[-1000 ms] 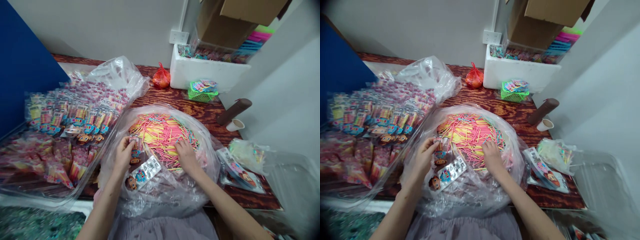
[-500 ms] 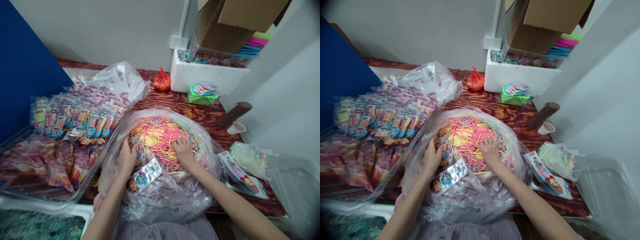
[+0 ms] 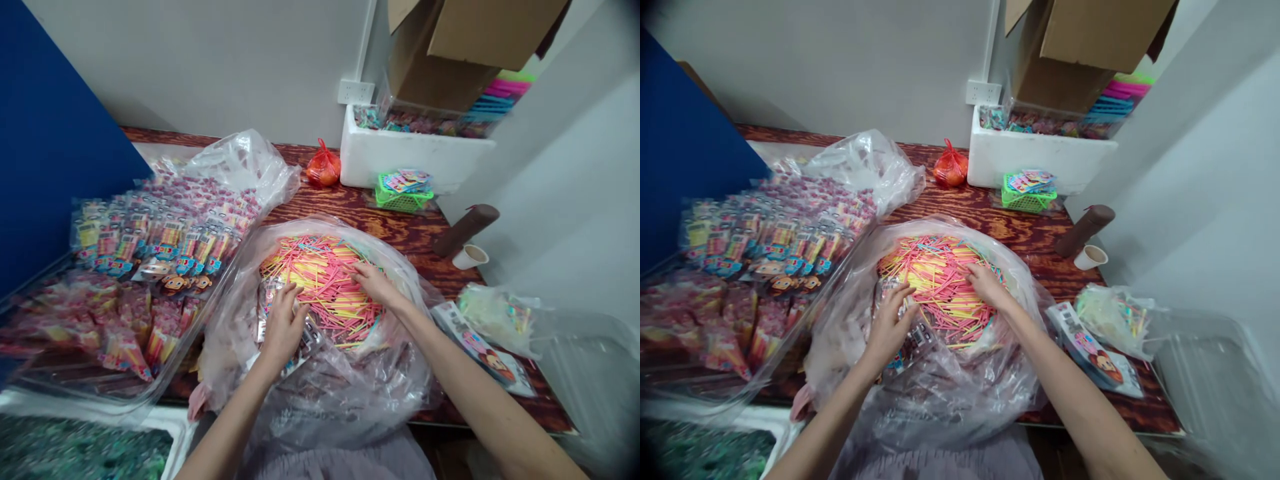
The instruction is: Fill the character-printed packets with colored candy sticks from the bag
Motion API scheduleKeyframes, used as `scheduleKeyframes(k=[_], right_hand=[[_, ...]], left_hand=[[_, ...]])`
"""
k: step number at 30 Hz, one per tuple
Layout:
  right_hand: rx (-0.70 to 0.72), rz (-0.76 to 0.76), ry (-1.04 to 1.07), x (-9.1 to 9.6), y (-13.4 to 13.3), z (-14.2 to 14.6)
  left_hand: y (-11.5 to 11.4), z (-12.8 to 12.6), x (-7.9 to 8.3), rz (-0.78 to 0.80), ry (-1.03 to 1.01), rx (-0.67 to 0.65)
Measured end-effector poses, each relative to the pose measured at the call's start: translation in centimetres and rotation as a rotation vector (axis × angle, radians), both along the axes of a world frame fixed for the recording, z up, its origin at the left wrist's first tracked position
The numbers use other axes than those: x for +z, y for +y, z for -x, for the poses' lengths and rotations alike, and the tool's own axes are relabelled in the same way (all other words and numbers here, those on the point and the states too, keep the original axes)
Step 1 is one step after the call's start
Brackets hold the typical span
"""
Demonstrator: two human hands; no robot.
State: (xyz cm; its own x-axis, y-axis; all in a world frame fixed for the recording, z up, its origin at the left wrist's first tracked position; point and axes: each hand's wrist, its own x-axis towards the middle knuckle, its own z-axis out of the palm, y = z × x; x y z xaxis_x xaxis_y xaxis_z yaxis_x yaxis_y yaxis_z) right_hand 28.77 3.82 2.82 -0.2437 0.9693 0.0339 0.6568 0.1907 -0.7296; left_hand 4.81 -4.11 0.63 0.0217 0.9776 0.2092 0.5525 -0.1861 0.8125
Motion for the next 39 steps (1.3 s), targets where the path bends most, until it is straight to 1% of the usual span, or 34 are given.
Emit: scheduleKeyframes(k=[2,4,6,8,9,11,13,14,15,18,19,21,23,25,28,30,31,32,35,36,37,39], right_hand=[[0.052,0.045,0.064,0.8,0.1,-0.2],[0.131,0.127,0.201,1.3,-0.4,0.0],[0.225,0.246,0.361,1.3,-1.4,0.7],[0.282,0.321,0.458,0.6,-2.7,1.7],[0.279,0.314,0.462,0.0,-3.4,2.3],[0.231,0.251,0.448,-1.5,-4.7,3.3],[0.156,0.201,0.444,-3.1,-5.8,4.0],[0.126,0.189,0.456,-3.8,-6.3,4.3],[0.103,0.183,0.474,-4.4,-6.8,4.4],[0.073,0.163,0.493,-5.5,-8.2,4.7],[0.061,0.151,0.473,-5.7,-8.6,4.7],[0.028,0.113,0.411,-6.0,-9.6,4.9],[0.006,0.063,0.358,-6.2,-10.4,5.2],[0.015,0.012,0.323,-6.4,-10.9,5.3],[0.037,-0.047,0.328,-6.6,-11.4,5.3],[0.03,-0.049,0.363,-6.4,-11.6,5.3],[0.012,-0.035,0.381,-6.3,-11.7,5.2],[-0.01,-0.009,0.396,-6.1,-11.8,5.1],[-0.061,0.087,0.463,-5.4,-12.2,4.8],[-0.062,0.114,0.494,-5.3,-12.3,4.7],[-0.058,0.137,0.522,-5.3,-12.4,4.6],[-0.054,0.168,0.561,-5.4,-12.7,4.4]], left_hand=[[0.3,-0.7,0.3,0.046,-0.082,-0.041],[0.4,-1.5,1.0,0.065,-0.162,-0.056],[0.3,-2.6,1.8,0.012,-0.211,-0.041],[0.2,-3.7,2.3,-0.1,-0.184,-0.038],[0.1,-4.3,2.2,-0.157,-0.143,-0.058],[0.1,-5.1,1.6,-0.229,-0.038,-0.16],[0.0,-5.6,0.5,-0.233,0.05,-0.278],[0.0,-5.7,-0.1,-0.219,0.077,-0.314],[-0.1,-5.7,-0.6,-0.204,0.094,-0.331],[-0.6,-5.4,-1.5,-0.186,0.093,-0.305],[-0.9,-5.3,-1.6,-0.192,0.097,-0.308],[-1.5,-5.1,-1.6,-0.205,0.122,-0.355],[-2.1,-4.8,-1.4,-0.197,0.142,-0.418],[-2.7,-4.6,-1.0,-0.169,0.139,-0.441],[-3.4,-4.3,-0.4,-0.14,0.147,-0.483],[-3.7,-3.8,-0.2,-0.129,0.165,-0.531],[-3.8,-3.5,-0.1,-0.12,0.166,-0.524],[-3.9,-2.9,-0.1,-0.109,0.165,-0.482],[-4.1,-0.5,-0.4,-0.076,0.207,-0.233],[-4.3,0.4,-0.6,-0.063,0.263,-0.168],[-4.5,1.2,-0.9,-0.045,0.343,-0.136],[-5.0,2.5,-1.7,-0.029,0.492,-0.121]])
